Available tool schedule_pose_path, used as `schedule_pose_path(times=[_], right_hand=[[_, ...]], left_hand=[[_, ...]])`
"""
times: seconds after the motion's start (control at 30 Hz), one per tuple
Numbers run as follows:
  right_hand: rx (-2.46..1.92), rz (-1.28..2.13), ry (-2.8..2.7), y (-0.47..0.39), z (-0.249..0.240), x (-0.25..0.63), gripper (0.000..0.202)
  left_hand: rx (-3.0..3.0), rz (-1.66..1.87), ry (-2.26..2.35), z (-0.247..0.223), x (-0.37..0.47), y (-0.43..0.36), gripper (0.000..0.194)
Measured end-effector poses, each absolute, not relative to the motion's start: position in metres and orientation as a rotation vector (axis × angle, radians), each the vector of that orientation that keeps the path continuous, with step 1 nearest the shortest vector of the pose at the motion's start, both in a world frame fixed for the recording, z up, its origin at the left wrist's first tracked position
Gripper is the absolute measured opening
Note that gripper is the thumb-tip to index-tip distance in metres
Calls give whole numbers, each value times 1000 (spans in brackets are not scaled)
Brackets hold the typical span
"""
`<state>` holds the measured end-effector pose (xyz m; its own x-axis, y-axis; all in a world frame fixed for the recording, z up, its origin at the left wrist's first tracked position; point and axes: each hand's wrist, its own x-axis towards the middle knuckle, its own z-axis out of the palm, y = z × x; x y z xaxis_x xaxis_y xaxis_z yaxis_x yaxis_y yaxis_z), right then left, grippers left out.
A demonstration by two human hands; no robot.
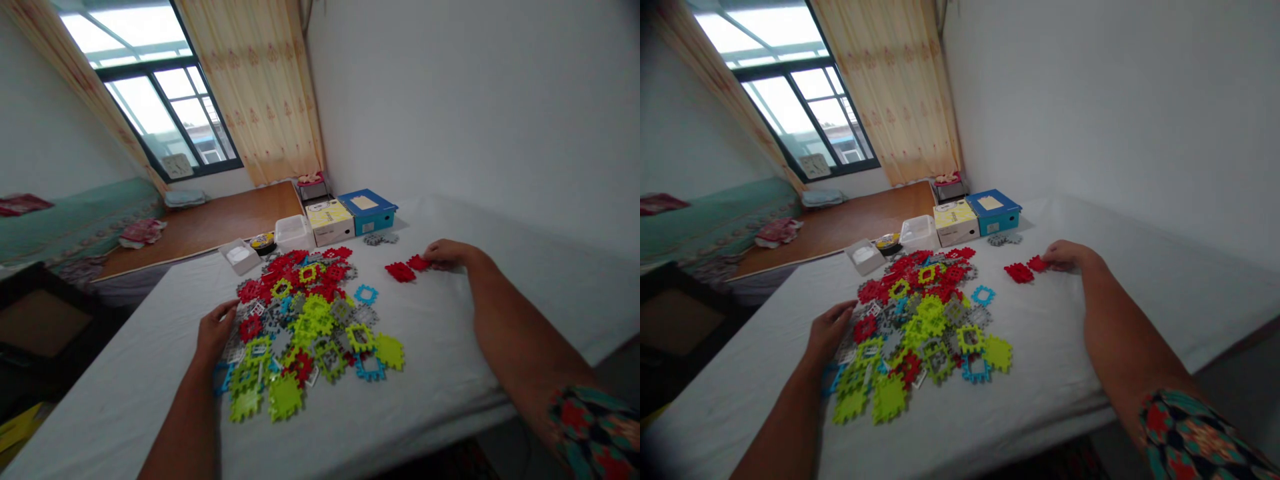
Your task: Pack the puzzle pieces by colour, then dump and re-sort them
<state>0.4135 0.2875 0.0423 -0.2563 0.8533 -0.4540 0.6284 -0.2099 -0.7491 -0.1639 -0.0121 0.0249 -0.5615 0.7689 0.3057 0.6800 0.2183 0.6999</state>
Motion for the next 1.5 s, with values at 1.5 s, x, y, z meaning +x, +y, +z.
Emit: schedule_pose_path(times=[1.5], right_hand=[[-1042, 718, -2042, 259, 54, 320, 42]], left_hand=[[1438, 1183, 2385, 30, -154, -10, 41]])
